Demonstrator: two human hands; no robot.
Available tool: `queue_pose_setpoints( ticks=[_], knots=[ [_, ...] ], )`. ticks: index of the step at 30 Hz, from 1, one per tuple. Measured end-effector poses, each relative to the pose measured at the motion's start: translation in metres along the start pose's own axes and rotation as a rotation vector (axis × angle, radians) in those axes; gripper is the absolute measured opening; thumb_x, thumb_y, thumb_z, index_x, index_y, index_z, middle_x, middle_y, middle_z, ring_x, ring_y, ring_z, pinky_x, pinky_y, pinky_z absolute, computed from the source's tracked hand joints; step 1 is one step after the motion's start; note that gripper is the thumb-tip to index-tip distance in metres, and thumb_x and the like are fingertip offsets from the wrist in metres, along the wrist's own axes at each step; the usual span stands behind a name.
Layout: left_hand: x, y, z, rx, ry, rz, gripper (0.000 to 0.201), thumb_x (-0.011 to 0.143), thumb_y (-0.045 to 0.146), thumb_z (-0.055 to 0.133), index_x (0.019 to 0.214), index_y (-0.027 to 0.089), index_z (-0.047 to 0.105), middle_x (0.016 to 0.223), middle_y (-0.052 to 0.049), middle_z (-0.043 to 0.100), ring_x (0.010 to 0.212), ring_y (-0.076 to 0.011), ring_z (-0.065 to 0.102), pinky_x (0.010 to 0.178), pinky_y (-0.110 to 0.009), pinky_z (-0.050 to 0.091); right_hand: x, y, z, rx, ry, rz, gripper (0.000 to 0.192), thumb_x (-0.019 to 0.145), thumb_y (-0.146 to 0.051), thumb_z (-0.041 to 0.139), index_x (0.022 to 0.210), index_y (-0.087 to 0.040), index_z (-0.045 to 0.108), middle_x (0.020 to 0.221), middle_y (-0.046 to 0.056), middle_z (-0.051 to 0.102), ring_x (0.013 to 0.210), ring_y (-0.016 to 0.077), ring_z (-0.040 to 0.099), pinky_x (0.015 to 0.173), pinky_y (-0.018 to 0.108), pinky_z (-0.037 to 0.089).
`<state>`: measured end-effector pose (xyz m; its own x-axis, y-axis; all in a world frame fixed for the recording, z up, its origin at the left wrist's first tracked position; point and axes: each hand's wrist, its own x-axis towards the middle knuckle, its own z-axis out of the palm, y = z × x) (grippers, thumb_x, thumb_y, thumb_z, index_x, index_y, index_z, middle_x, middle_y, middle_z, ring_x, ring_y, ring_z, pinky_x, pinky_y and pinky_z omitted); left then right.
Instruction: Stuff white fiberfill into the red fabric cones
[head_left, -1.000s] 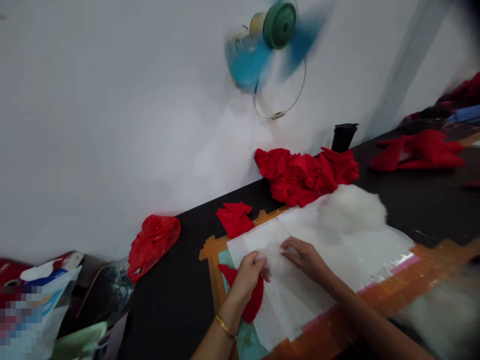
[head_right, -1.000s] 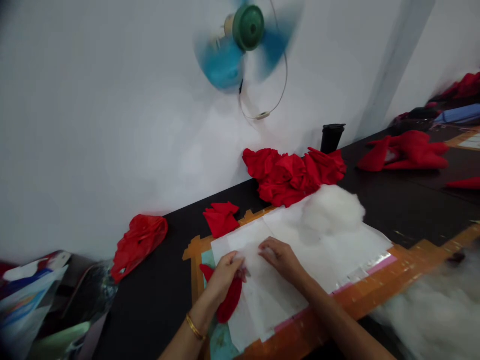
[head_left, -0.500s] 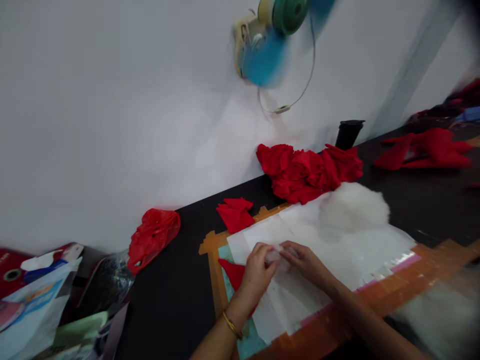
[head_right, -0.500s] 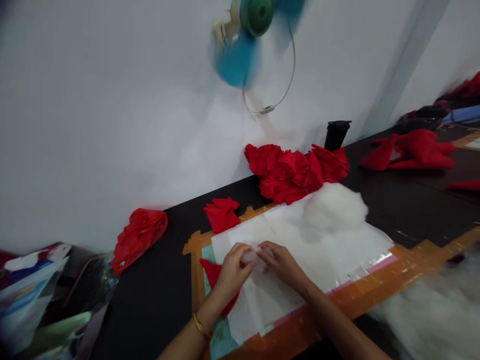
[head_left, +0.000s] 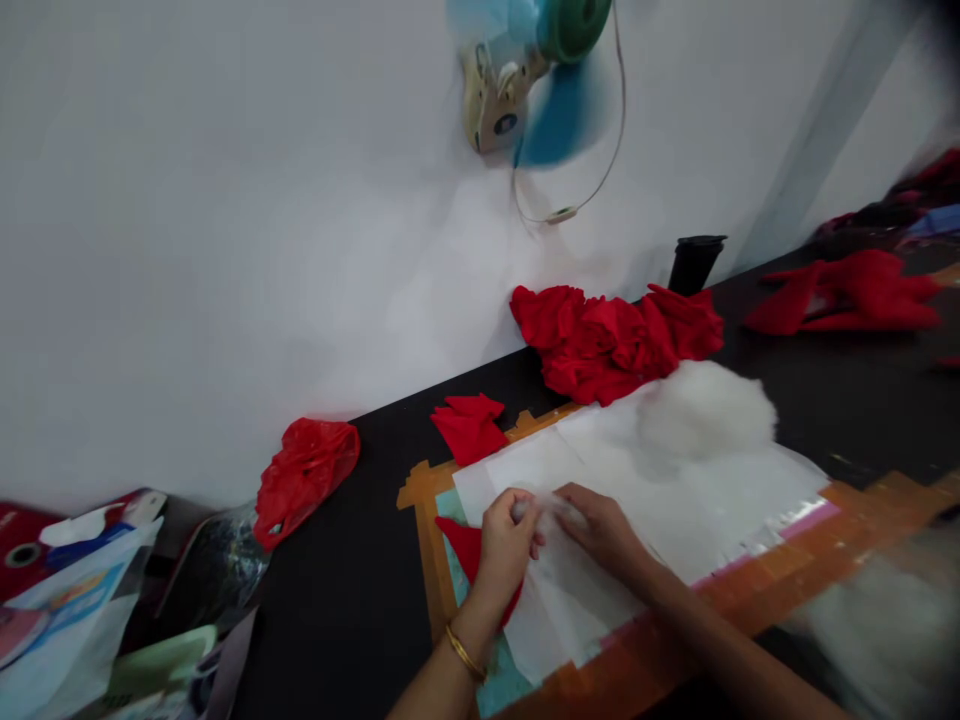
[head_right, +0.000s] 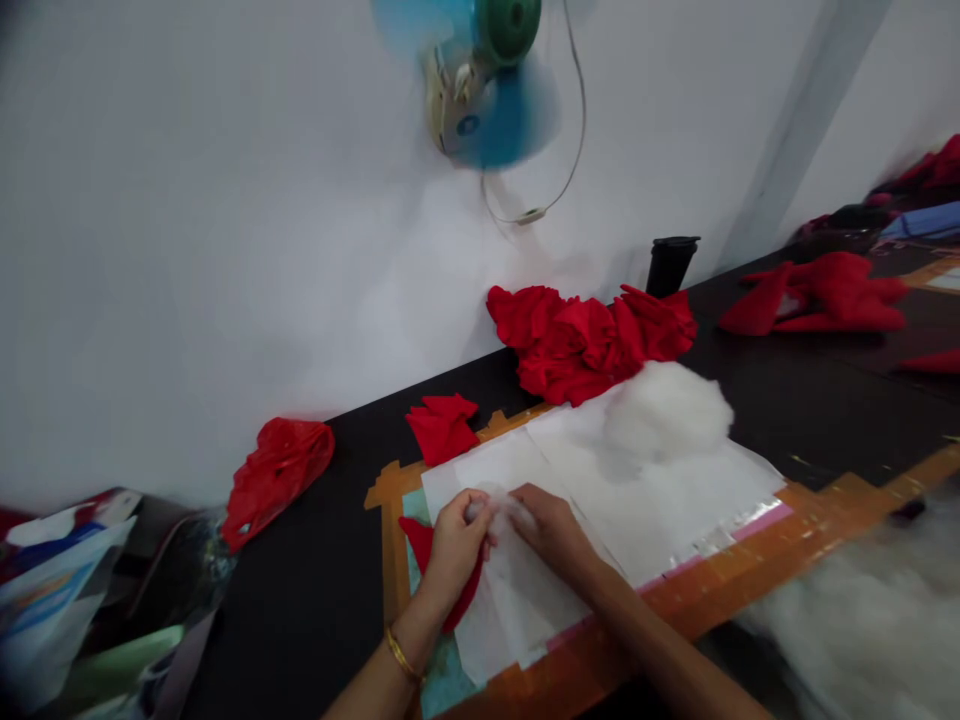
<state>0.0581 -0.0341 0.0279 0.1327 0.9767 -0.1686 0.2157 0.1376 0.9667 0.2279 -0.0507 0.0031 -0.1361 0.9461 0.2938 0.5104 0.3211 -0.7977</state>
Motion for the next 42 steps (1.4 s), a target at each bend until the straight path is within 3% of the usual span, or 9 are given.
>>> queue_pose_setpoints(
  ticks=[7, 12, 14, 17, 23, 28, 32, 38, 42],
  knots=[
    [0.006, 0.0, -0.024, 0.017, -0.008, 0.023, 0.028, 0.082, 0.044, 0.06, 0.089, 0.017, 0.061, 0.049, 0.007, 0.049, 0.041, -0.009, 0.046, 0.044, -0.02, 0.036, 0.0, 0.018, -0.02, -0.001, 0.029, 0.137, 0.025, 0.087, -0.037, 0.051, 0.098, -0.02, 0.065, 0.094, 0.007, 0.072, 0.086, 0.0234, 0.068, 0.081, 0.036, 0.053],
    [0.002, 0.003, -0.027, 0.076, -0.108, 0.131, 0.048, 0.086, 0.032, 0.056, 0.132, 0.02, 0.05, 0.106, -0.009, 0.067, 0.066, -0.0123, 0.061, 0.062, -0.026, 0.05, -0.003, 0.021, -0.031, -0.13, -0.015, -0.069, 0.064, 0.083, -0.045, 0.064, 0.14, -0.023, 0.044, 0.144, 0.013, 0.048, 0.132, 0.0291, 0.044, 0.109, 0.048, 0.04],
    [0.002, 0.004, -0.036, 0.195, 0.013, 0.213, 0.039, 0.085, 0.028, 0.055, 0.123, 0.02, 0.055, 0.118, -0.012, 0.062, 0.075, -0.0139, 0.061, 0.065, -0.027, 0.05, -0.004, 0.019, -0.04, -0.185, 0.006, -0.08, 0.066, 0.085, -0.045, 0.064, 0.144, -0.027, 0.039, 0.151, 0.013, 0.039, 0.136, 0.0305, 0.038, 0.109, 0.052, 0.039],
    [0.005, 0.004, -0.048, 0.366, 0.098, 0.283, 0.018, 0.083, 0.023, 0.055, 0.098, 0.017, 0.063, 0.1, -0.008, 0.064, 0.078, -0.0156, 0.059, 0.071, -0.03, 0.049, -0.006, 0.013, -0.044, -0.257, -0.003, -0.067, 0.068, 0.085, -0.045, 0.064, 0.146, -0.031, 0.036, 0.155, 0.011, 0.032, 0.136, 0.0328, 0.038, 0.103, 0.053, 0.045],
    [0.008, 0.003, -0.022, 0.471, -0.057, 0.365, 0.017, 0.084, 0.015, 0.051, 0.091, 0.018, 0.066, 0.095, -0.007, 0.066, 0.09, -0.0201, 0.06, 0.083, -0.035, 0.047, 0.001, 0.001, -0.003, -0.38, -0.177, -0.043, 0.085, 0.08, -0.033, 0.07, 0.152, -0.032, 0.024, 0.16, 0.014, 0.019, 0.133, 0.0362, 0.044, 0.079, 0.045, 0.059],
    [0.008, 0.005, -0.009, 0.558, -0.214, 0.474, 0.023, 0.082, 0.008, 0.047, 0.087, 0.019, 0.067, 0.098, -0.008, 0.068, 0.098, -0.0223, 0.057, 0.092, -0.038, 0.046, 0.016, 0.005, 0.012, -0.429, -0.311, -0.076, 0.056, 0.082, -0.023, 0.064, 0.136, -0.025, 0.047, 0.145, 0.014, 0.045, 0.116, 0.0302, 0.058, 0.076, 0.038, 0.057],
    [-0.013, 0.006, -0.034, 0.557, -0.064, 0.44, 0.02, 0.087, 0.015, 0.047, 0.094, 0.02, 0.065, 0.097, -0.007, 0.067, 0.099, -0.0228, 0.057, 0.092, -0.04, 0.045, 0.019, 0.013, 0.002, -0.437, -0.327, -0.081, 0.022, 0.084, -0.014, 0.055, 0.103, -0.02, 0.063, 0.11, 0.01, 0.064, 0.097, 0.0254, 0.064, 0.075, 0.034, 0.054],
    [-0.072, -0.019, -0.048, 0.747, 0.131, 0.362, 0.032, 0.082, 0.031, 0.063, 0.112, 0.02, 0.061, 0.106, -0.011, 0.061, 0.101, -0.0299, 0.056, 0.089, -0.046, 0.046, -0.004, -0.017, -0.016, 0.139, -0.131, 0.207, 0.022, 0.09, -0.042, 0.053, 0.093, -0.022, 0.062, 0.089, 0.004, 0.067, 0.081, 0.0211, 0.062, 0.073, 0.032, 0.05],
    [-0.074, -0.03, -0.045, 0.804, 0.173, 0.357, 0.023, 0.087, 0.023, 0.053, 0.107, 0.022, 0.064, 0.098, -0.01, 0.066, 0.093, -0.0289, 0.06, 0.084, -0.045, 0.047, -0.028, -0.049, -0.004, 0.605, -0.279, 0.532, 0.036, 0.087, -0.058, 0.053, 0.088, -0.022, 0.06, 0.073, 0.001, 0.064, 0.063, 0.018, 0.058, 0.055, 0.027, 0.046]
  ],
)
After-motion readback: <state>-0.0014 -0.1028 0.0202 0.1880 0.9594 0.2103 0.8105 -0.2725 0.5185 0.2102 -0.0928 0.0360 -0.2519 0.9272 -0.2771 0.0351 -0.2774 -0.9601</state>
